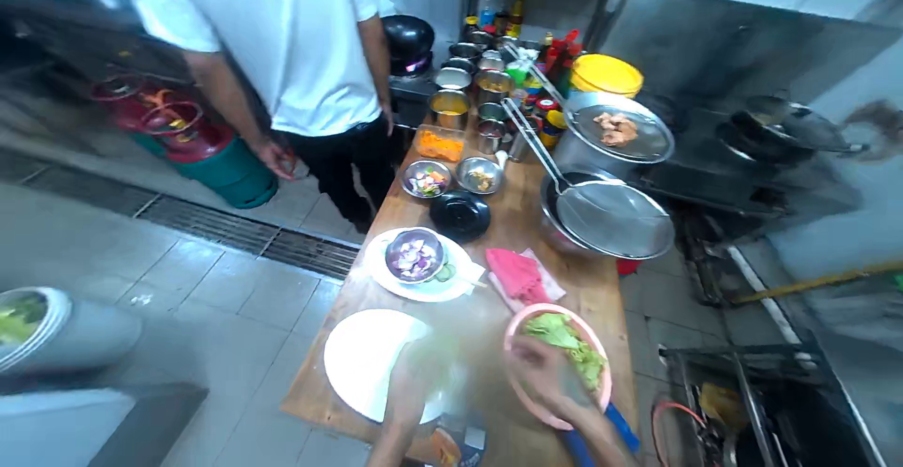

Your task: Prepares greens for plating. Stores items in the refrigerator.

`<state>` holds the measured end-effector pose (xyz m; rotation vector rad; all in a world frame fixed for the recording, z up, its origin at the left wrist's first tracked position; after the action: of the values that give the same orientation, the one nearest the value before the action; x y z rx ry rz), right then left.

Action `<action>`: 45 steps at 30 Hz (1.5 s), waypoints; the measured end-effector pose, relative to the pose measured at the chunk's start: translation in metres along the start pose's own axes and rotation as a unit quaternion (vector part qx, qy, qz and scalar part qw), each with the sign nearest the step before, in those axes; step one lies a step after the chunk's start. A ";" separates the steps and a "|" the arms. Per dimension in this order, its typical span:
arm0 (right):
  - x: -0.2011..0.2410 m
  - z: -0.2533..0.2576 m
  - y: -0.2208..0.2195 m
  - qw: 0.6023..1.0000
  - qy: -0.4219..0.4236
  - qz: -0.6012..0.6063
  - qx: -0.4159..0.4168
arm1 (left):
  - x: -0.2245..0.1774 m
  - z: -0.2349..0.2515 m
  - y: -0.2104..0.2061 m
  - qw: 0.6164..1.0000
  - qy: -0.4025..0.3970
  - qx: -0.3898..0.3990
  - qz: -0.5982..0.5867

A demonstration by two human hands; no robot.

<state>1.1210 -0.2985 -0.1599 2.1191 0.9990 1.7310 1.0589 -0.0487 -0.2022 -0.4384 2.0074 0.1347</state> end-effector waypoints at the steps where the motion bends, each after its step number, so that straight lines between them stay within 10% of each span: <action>1: 0.020 0.022 -0.048 0.995 0.020 0.039 0.092 | 0.001 0.003 0.011 1.000 -0.001 -0.009 -0.005; 10: 0.099 0.122 -0.207 0.951 0.051 -0.035 0.302 | 0.030 0.038 0.108 0.987 0.049 -0.135 0.078; 24: 0.111 0.129 -0.256 0.908 0.150 -0.262 0.289 | 0.020 0.041 0.126 0.829 0.168 -0.205 0.492; 27: 0.106 0.128 -0.234 0.920 0.115 -0.276 0.254 | 0.011 0.044 0.119 0.817 0.101 -0.197 0.532; 31: 0.086 0.102 -0.217 0.886 0.069 -0.345 0.303 | 0.000 0.043 0.095 0.793 -0.205 -0.176 0.546; 45: 0.074 0.096 -0.227 0.898 0.125 -0.242 0.345 | 0.013 0.054 0.082 0.735 -0.296 -0.117 0.598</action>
<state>1.1346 -0.0606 -0.2575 1.7256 2.2629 1.5388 1.0693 0.0399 -0.2462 0.7551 1.3239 1.1763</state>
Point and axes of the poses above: each hand's wrist, its own z-axis towards the middle knuckle, its own y-axis out of the back of the hand, x = y × z, the point moved 9 cm from there along z, towards the middle knuckle, and after that the axes turned 5 degrees about y, right-handed, at the moved point
